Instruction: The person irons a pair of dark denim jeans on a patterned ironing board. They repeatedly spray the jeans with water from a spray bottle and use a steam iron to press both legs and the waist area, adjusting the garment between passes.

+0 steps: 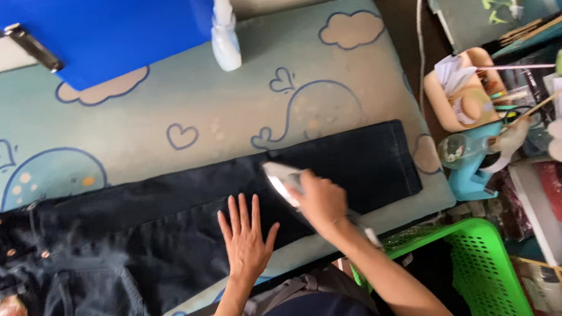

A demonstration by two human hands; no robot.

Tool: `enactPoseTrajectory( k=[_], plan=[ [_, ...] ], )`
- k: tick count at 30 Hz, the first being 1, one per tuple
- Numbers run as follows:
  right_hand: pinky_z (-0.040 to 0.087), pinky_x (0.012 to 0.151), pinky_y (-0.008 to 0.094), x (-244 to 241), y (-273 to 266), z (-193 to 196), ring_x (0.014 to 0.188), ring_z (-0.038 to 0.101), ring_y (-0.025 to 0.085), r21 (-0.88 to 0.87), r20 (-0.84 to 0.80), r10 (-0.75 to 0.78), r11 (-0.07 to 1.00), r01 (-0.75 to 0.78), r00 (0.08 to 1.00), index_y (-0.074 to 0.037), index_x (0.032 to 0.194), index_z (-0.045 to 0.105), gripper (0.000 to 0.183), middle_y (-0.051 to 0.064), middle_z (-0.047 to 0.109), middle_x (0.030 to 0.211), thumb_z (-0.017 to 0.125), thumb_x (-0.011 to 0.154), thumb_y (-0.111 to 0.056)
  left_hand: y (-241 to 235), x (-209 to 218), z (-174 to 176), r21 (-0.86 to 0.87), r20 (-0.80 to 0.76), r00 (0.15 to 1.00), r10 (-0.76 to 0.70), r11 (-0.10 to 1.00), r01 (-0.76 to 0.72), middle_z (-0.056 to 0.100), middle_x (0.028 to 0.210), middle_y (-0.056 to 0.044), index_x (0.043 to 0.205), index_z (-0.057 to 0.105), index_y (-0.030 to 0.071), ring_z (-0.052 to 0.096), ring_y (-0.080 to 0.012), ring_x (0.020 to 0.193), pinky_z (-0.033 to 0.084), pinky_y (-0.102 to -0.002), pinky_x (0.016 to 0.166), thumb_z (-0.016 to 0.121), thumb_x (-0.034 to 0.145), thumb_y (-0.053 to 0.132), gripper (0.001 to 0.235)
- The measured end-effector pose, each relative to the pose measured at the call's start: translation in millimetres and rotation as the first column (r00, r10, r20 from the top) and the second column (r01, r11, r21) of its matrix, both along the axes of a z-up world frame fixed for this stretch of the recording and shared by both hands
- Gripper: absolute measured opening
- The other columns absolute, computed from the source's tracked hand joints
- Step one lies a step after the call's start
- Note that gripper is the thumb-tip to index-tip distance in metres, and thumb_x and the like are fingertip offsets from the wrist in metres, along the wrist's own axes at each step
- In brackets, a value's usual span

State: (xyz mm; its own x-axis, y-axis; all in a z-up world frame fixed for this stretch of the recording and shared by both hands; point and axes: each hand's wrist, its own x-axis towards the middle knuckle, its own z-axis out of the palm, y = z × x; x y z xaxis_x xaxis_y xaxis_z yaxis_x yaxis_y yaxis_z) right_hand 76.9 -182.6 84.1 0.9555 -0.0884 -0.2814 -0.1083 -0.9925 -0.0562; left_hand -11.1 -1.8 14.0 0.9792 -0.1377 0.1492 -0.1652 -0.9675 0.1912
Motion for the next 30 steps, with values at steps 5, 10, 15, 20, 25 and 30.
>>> enactPoseTrajectory(
  k=[5, 10, 15, 20, 25, 30],
  plan=[
    [0.052, 0.072, 0.060, 35.2, -138.5, 24.9, 0.093, 0.070, 0.051, 0.002, 0.009, -0.378, 0.926, 0.378, 0.926, -0.009, 0.099, 0.069, 0.056, 0.023, 0.075, 0.094, 0.059, 0.099, -0.064, 2.5, 0.3, -4.8, 0.081, -0.005, 1.000, -0.016, 0.997, 0.016, 0.028, 0.174, -0.015, 0.169, 0.027, 0.017, 0.018, -0.0375, 0.163, 0.017, -0.060, 0.129, 0.043, 0.095, 0.078, 0.097],
    [0.052, 0.074, 0.061, 41.1, -174.9, 20.6, 0.096, 0.069, 0.054, -0.090, 0.150, -0.287, 0.949, 0.302, 0.946, -0.011, 0.089, 0.070, 0.063, 0.026, 0.076, 0.096, 0.066, 0.092, -0.074, 7.8, -6.6, 0.1, 0.060, 0.005, 0.999, -0.032, 0.998, 0.032, 0.025, 0.174, -0.019, 0.169, 0.026, 0.014, 0.017, -0.0398, 0.163, 0.016, -0.061, 0.129, 0.051, 0.091, 0.080, 0.105],
    [0.052, 0.068, 0.053, 31.0, -48.9, 47.7, 0.089, 0.073, 0.040, 0.024, -0.248, 0.210, 0.977, -0.211, 0.946, -0.021, 0.095, 0.070, 0.053, 0.010, 0.077, 0.090, 0.063, 0.088, -0.073, 17.4, -30.7, -6.4, 0.022, -0.036, 0.975, 0.220, 0.975, -0.219, 0.025, 0.173, -0.023, 0.167, 0.030, 0.009, 0.017, -0.0383, 0.164, 0.016, -0.061, 0.129, 0.047, 0.102, 0.056, 0.082],
    [0.051, 0.052, 0.055, 47.3, 49.5, -2.4, 0.068, 0.072, 0.044, 0.112, 0.099, 0.423, 0.895, -0.433, 0.901, -0.020, 0.099, 0.066, 0.043, 0.013, 0.072, 0.072, 0.065, 0.095, -0.063, 27.7, -37.8, -8.6, 0.051, -0.052, 0.968, 0.246, 0.969, -0.243, 0.026, 0.174, -0.019, 0.169, 0.027, 0.016, 0.018, -0.0350, 0.164, 0.015, -0.063, 0.129, 0.047, 0.093, 0.077, 0.100],
    [0.050, 0.054, 0.055, 57.3, 8.8, 23.1, 0.076, 0.072, 0.042, 0.075, -0.055, 0.352, 0.935, -0.348, 0.934, -0.015, 0.096, 0.060, 0.045, 0.010, 0.073, 0.078, 0.063, 0.100, -0.060, 28.8, -35.2, -4.1, 0.020, -0.061, 0.966, 0.251, 0.968, -0.250, 0.022, 0.175, -0.019, 0.170, 0.025, 0.016, 0.016, -0.0360, 0.164, 0.013, -0.064, 0.128, 0.047, 0.089, 0.083, 0.107],
    [0.049, 0.065, 0.060, 41.7, -109.8, 29.6, 0.087, 0.069, 0.054, -0.102, -0.048, -0.003, 0.995, -0.002, 0.999, -0.012, 0.088, 0.057, 0.067, 0.025, 0.073, 0.080, 0.057, 0.091, -0.078, 32.6, -37.5, -15.5, 0.006, -0.076, 0.975, 0.210, 0.978, -0.210, 0.015, 0.177, -0.020, 0.171, 0.019, 0.016, 0.008, -0.0352, 0.165, 0.006, -0.064, 0.128, 0.041, 0.098, 0.075, 0.097]
  ],
)
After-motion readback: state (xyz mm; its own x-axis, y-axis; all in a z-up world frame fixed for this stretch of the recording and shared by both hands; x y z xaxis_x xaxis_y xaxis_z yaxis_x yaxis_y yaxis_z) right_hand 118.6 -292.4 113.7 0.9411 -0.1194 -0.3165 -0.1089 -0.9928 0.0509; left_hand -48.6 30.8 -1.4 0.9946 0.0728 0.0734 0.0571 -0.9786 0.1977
